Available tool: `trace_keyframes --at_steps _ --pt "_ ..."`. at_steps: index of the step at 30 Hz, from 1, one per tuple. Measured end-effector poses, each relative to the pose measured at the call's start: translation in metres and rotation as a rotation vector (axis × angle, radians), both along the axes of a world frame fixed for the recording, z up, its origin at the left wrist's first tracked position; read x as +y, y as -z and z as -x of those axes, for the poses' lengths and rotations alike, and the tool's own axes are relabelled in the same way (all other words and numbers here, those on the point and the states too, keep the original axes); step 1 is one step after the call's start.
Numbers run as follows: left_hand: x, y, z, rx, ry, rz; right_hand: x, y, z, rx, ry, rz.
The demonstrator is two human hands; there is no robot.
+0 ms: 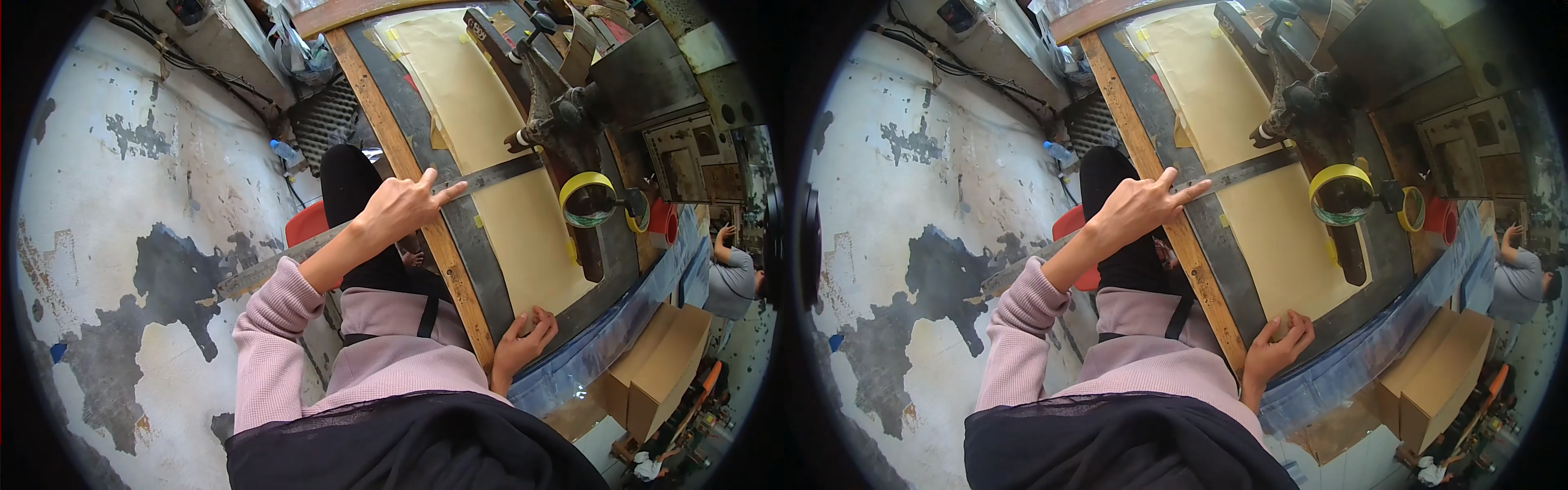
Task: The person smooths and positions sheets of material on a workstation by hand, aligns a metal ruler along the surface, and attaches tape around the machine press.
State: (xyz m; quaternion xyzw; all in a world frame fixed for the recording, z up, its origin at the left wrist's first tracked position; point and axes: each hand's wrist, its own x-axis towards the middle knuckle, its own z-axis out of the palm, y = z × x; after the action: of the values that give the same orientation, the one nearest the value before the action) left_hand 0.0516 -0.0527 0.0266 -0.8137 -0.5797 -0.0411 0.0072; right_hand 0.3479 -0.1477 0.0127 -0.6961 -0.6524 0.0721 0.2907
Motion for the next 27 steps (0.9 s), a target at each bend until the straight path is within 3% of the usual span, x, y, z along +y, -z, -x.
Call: trace_keyframes --at_steps 27 --pt "0.0008 -0.0031 0.0001 0.014 0.011 0.009 0.0006 -0.0017 0.0004 -0.001 0.009 0.014"
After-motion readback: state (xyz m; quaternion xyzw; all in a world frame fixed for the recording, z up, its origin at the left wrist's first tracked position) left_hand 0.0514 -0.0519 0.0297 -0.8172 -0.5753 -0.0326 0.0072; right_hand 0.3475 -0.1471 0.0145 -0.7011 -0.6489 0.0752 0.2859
